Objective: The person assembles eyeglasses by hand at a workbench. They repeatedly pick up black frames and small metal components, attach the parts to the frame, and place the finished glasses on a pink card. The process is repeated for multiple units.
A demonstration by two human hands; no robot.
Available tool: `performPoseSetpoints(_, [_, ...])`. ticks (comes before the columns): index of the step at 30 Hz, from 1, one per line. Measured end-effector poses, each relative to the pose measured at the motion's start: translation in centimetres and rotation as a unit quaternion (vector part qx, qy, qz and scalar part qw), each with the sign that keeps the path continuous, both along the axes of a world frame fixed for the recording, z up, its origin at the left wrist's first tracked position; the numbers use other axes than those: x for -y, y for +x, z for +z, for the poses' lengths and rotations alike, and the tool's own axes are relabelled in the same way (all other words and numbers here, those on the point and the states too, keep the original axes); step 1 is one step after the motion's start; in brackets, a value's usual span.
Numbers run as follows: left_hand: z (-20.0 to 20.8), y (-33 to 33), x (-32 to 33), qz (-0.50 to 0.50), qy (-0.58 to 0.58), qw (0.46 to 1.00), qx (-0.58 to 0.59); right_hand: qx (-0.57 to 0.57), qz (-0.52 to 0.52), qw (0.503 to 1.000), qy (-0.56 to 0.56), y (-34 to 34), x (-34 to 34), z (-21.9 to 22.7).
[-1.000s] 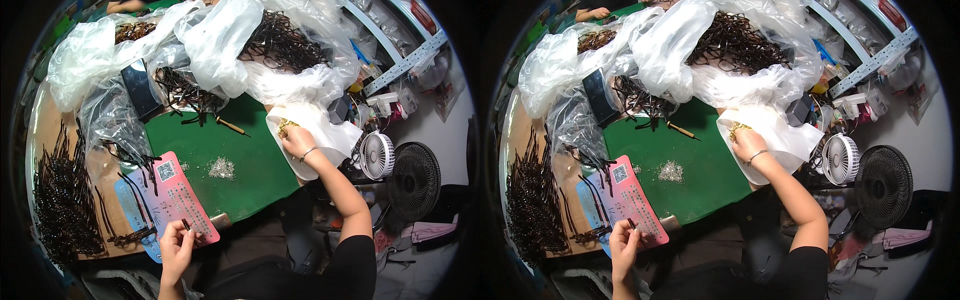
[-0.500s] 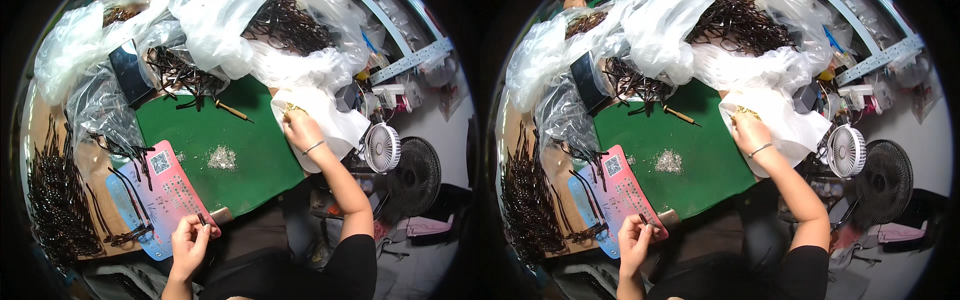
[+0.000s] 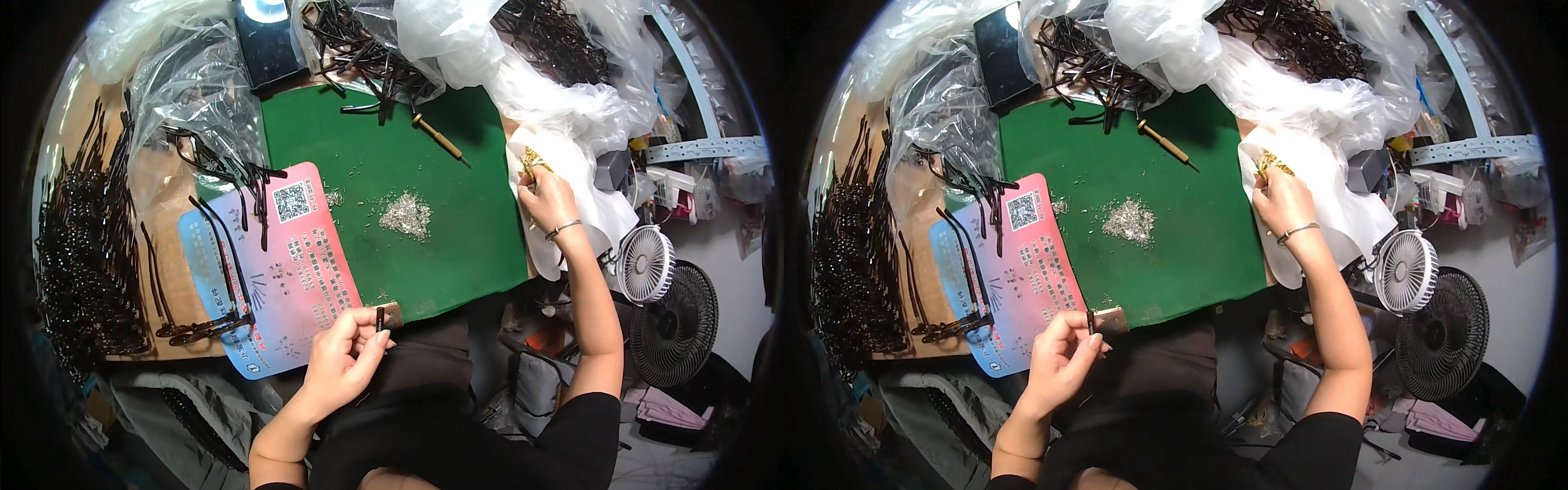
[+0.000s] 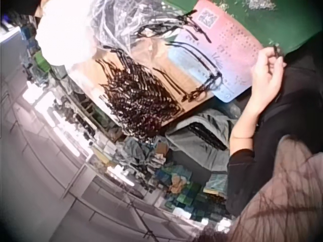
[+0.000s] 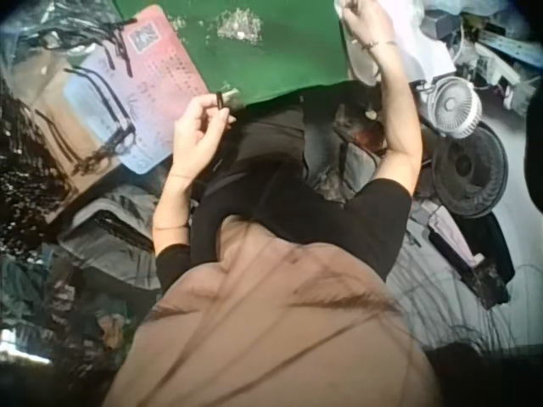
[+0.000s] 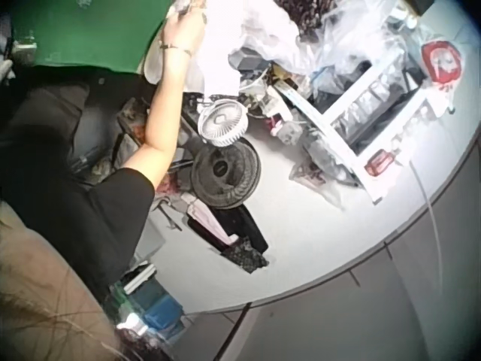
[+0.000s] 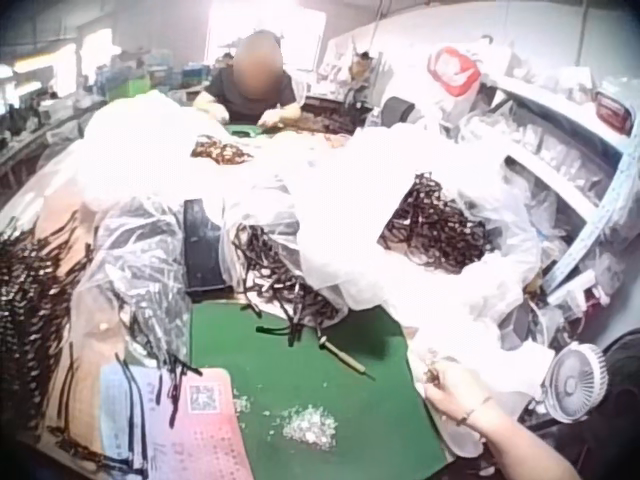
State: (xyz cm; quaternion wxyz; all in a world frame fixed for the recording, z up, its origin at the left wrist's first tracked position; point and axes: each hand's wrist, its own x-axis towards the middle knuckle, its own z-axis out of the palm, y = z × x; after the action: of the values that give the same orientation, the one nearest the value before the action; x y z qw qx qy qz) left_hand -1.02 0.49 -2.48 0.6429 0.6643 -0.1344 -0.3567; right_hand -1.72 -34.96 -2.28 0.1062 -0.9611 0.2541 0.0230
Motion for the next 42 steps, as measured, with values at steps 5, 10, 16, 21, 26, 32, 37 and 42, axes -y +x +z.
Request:
performPoseSetpoints(5, [1.5,0.8,-0.3,-0.002,-0.003,0.988,-0.155,0.041,-0.003,0.986,0.159,-1.3,-4.9,6.7])
performPoseSetpoints(10, [1.5,-0.2,0.7,-0.056,-0.034,0.986,-0.152,0.067,0.236,0.862,0.443,-1.4,-14.0,5.3])
performPoseSetpoints(16, [3.0,0.0,0.5,0.000,-0.068,0.973,-0.222,0.162,0.238,0.828,0.481,-0.8,-15.9,2.9])
performPoseSetpoints(21, [2.2,-0.4,0.9,0.039,-0.123,0.962,-0.239,0.205,0.213,0.832,0.469,-1.2,-16.9,2.5])
performPoseSetpoints(26, [1.3,-0.9,1.2,0.037,-0.146,0.965,-0.213,0.205,0.173,0.803,0.532,-2.2,-17.1,2.0])
performPoseSetpoints(32, [1.2,-0.5,0.4,-0.022,-0.106,0.979,-0.172,-0.129,0.019,0.664,0.737,-0.4,-15.0,2.3])
performPoseSetpoints(37, [0.2,-1.5,-0.5,-0.040,-0.079,0.987,-0.135,-0.037,0.199,0.809,0.552,-1.6,-16.5,0.8])
performPoseSetpoints(42, [0.0,-1.0,-1.6,0.023,-0.012,0.996,-0.082,-0.040,0.305,0.921,0.239,-1.7,-15.6,2.3])
